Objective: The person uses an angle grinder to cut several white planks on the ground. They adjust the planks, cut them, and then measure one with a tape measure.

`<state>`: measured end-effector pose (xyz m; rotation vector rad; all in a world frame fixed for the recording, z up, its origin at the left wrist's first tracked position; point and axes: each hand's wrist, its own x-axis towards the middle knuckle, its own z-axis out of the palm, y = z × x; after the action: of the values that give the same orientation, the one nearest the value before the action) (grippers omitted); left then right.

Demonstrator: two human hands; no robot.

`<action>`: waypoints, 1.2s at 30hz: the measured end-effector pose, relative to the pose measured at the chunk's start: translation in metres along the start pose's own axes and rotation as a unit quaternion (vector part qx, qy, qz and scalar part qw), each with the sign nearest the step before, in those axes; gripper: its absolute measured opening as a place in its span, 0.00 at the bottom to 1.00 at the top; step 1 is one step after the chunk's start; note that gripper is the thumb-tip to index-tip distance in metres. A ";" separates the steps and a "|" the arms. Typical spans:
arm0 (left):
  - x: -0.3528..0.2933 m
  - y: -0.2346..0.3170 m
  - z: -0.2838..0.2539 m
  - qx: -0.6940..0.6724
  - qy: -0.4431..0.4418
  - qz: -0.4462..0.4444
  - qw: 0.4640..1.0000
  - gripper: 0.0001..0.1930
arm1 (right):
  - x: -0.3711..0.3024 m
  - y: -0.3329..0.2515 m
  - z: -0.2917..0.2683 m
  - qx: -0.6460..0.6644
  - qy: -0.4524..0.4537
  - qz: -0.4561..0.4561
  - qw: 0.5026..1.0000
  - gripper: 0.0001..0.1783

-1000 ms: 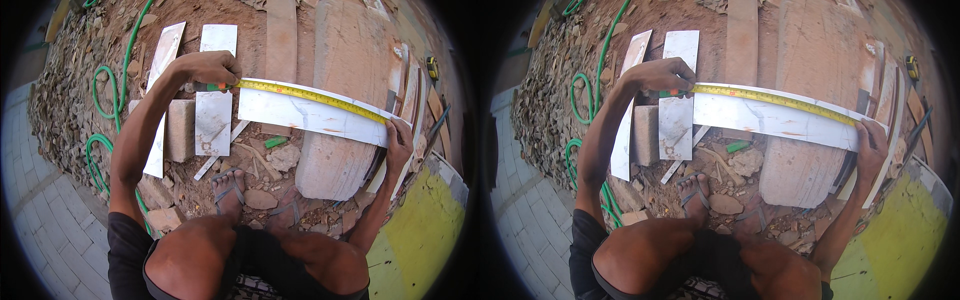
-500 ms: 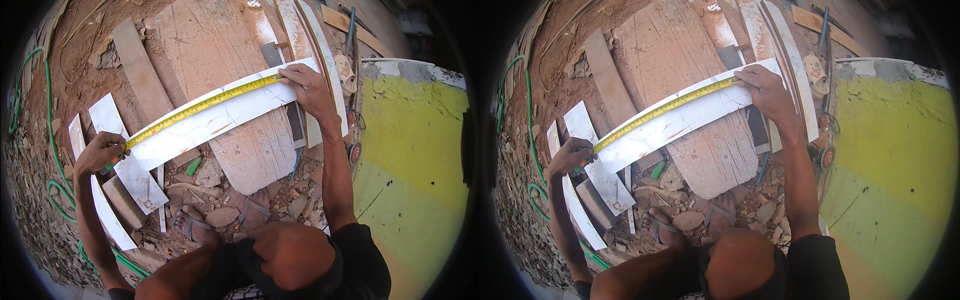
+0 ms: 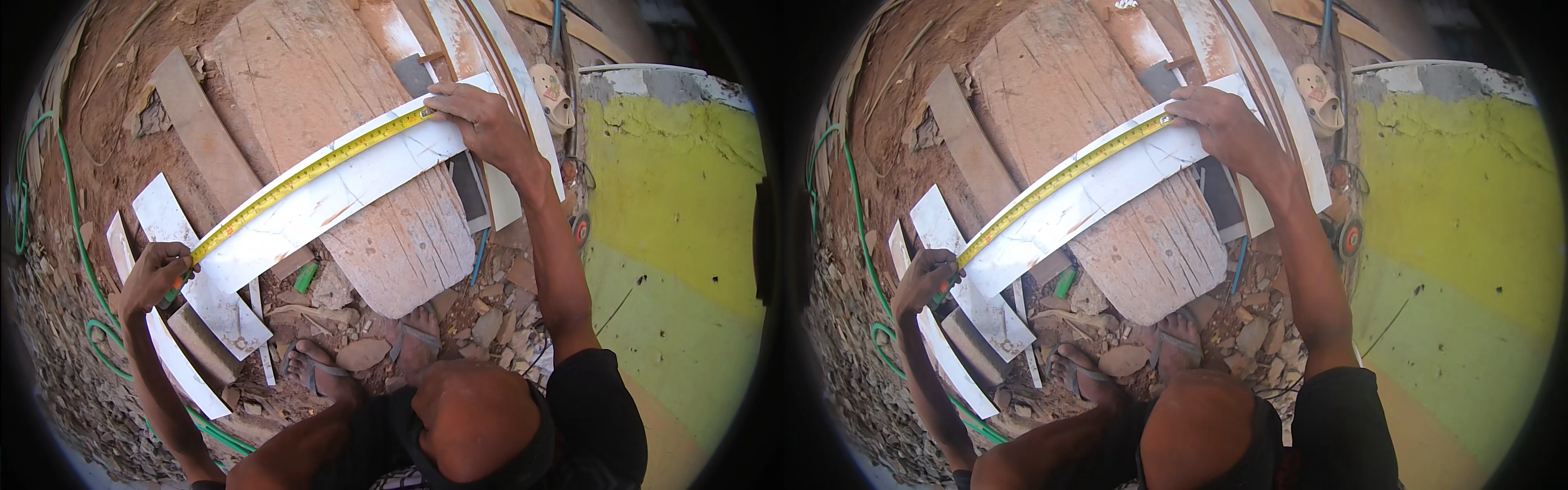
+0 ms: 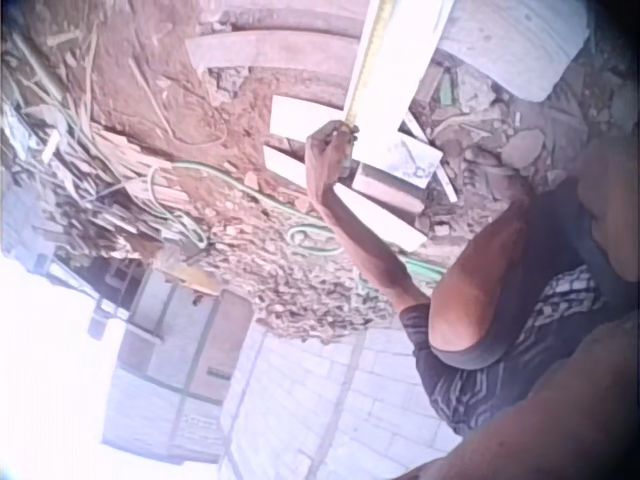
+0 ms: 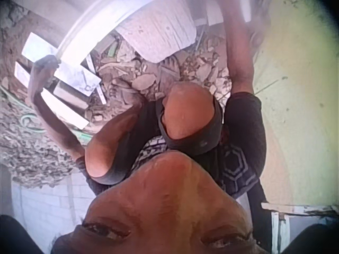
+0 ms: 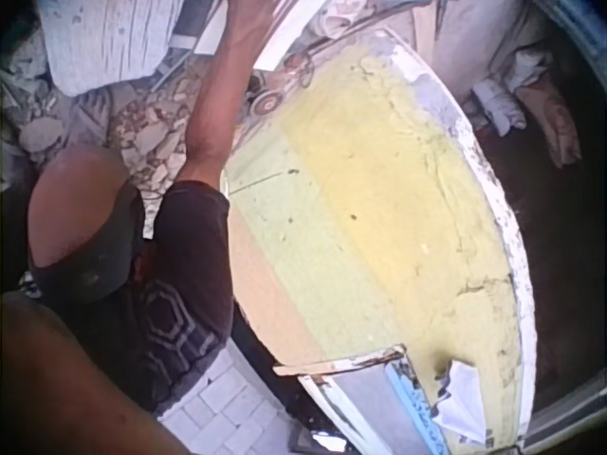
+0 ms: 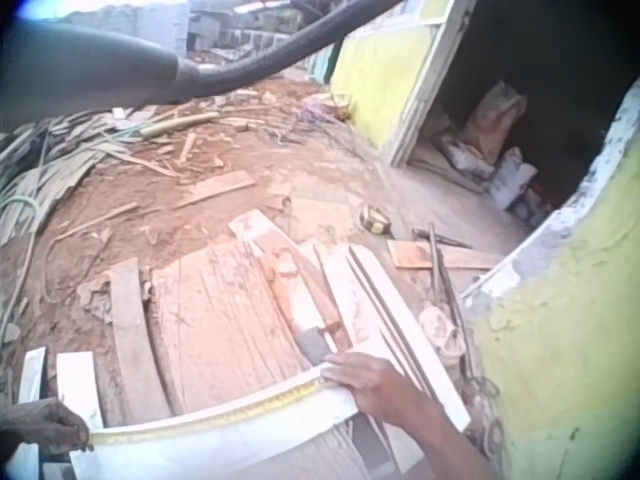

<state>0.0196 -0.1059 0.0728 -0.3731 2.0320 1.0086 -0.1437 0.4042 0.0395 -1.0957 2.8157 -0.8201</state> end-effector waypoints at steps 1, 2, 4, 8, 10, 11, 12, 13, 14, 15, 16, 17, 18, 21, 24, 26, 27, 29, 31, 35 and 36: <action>0.000 0.000 0.000 -0.001 0.001 -0.003 1.000 0.12 | 0.001 0.001 0.001 0.003 -0.001 0.001 1.000 0.15; 0.000 0.001 0.001 -0.002 0.001 -0.006 1.000 0.12 | 0.001 0.002 0.001 0.003 0.003 -0.002 1.000 0.15; 0.002 0.001 0.001 -0.006 -0.003 -0.009 1.000 0.13 | 0.002 0.006 0.002 0.004 0.014 -0.007 1.000 0.15; 0.005 -0.012 -0.001 -0.016 -0.008 -0.011 1.000 0.13 | 0.007 0.006 0.004 0.009 0.018 -0.010 1.000 0.16; 0.004 -0.013 -0.002 -0.014 -0.007 -0.007 1.000 0.13 | 0.010 0.004 0.002 0.011 0.012 -0.005 1.000 0.16; 0.004 -0.013 -0.002 -0.011 -0.008 -0.003 1.000 0.13 | 0.010 0.004 0.001 0.010 0.008 -0.003 1.000 0.16; 0.005 -0.013 -0.002 -0.008 -0.008 0.000 1.000 0.13 | 0.008 0.006 0.003 0.010 0.013 -0.010 1.000 0.16; 0.005 -0.013 -0.002 -0.007 -0.009 0.001 1.000 0.13 | 0.005 0.009 0.005 0.010 0.017 -0.018 1.000 0.17; 0.005 -0.012 -0.002 -0.007 -0.007 0.001 1.000 0.14 | 0.004 0.010 0.006 0.011 0.020 -0.027 0.999 0.17; 0.005 -0.012 -0.002 -0.008 -0.006 0.000 1.000 0.14 | 0.003 0.010 0.005 0.018 0.025 -0.022 0.999 0.17; 0.005 -0.010 -0.002 -0.008 -0.001 -0.003 1.000 0.14 | 0.001 0.010 0.004 0.025 0.029 -0.016 0.999 0.17; 0.004 -0.006 -0.001 -0.007 0.003 -0.006 1.000 0.14 | 0.000 0.008 0.004 0.033 0.034 -0.010 0.999 0.17; 0.003 -0.003 0.000 -0.006 0.007 -0.008 1.000 0.14 | 0.001 0.008 0.004 0.028 0.030 0.000 0.999 0.18; 0.001 0.000 0.004 -0.019 0.016 0.009 1.000 0.14 | 0.004 0.004 0.006 0.020 0.026 0.015 0.999 0.20; 0.001 -0.009 0.002 -0.028 0.016 0.009 0.999 0.14 | 0.005 0.005 0.007 0.030 0.035 -0.002 0.999 0.22; 0.003 -0.006 0.000 -0.018 0.010 -0.003 1.000 0.13 | 0.002 0.006 0.004 0.038 0.036 -0.011 0.999 0.22; 0.003 -0.003 0.000 -0.012 0.006 -0.009 1.000 0.13 | 0.002 0.007 0.006 0.036 0.044 -0.011 0.998 0.20; 0.002 0.001 0.003 -0.021 0.012 -0.011 1.000 0.13 | 0.002 0.008 0.009 0.031 0.060 -0.009 0.998 0.17; 0.001 -0.004 0.003 -0.029 0.014 -0.006 0.999 0.14 | 0.003 0.005 0.011 0.029 0.062 -0.021 0.997 0.17; 0.002 -0.002 -0.001 -0.021 0.010 -0.019 1.000 0.14 | 0.004 0.005 0.007 0.024 0.051 -0.020 0.998 0.20; 0.001 0.002 -0.001 -0.013 0.005 -0.032 0.999 0.14 | 0.004 0.006 0.008 0.021 0.054 -0.013 0.998 0.20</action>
<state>0.0168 -0.1049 0.0733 -0.4557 2.0039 0.9973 -0.1490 0.4014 0.0304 -1.1184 2.8605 -0.9656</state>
